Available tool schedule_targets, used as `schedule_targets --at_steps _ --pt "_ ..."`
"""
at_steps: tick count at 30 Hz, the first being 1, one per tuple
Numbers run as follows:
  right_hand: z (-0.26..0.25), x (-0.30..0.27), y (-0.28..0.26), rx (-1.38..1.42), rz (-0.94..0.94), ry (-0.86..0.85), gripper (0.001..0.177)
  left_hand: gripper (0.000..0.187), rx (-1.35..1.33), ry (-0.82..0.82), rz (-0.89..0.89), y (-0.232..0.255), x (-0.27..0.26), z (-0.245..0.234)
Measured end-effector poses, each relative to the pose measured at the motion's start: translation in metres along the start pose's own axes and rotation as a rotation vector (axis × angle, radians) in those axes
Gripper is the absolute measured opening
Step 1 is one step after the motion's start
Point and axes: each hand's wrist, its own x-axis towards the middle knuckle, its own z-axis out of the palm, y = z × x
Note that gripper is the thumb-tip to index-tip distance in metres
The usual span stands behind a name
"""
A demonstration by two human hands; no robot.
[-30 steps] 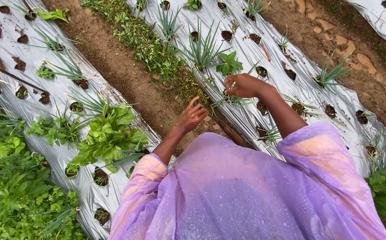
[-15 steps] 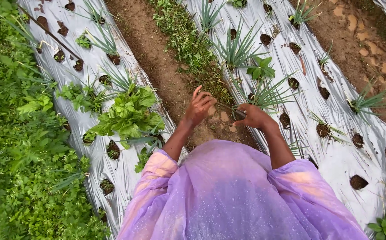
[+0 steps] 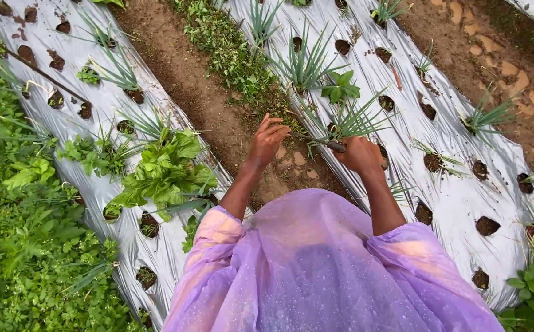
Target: Weeding a garden using a hand sickle between plastic-covered plant beds
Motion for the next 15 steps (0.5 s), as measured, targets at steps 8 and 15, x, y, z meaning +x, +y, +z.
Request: schedule_targets --at_steps 8,15 --pt "-0.013 -0.021 0.001 0.020 0.044 -0.012 0.031 0.010 0.054 -0.097 -0.017 0.021 0.022 -0.026" --pt "0.004 -0.023 0.023 0.018 0.080 -0.011 0.031 0.012 -0.005 -0.062 0.002 0.011 0.020 -0.007"
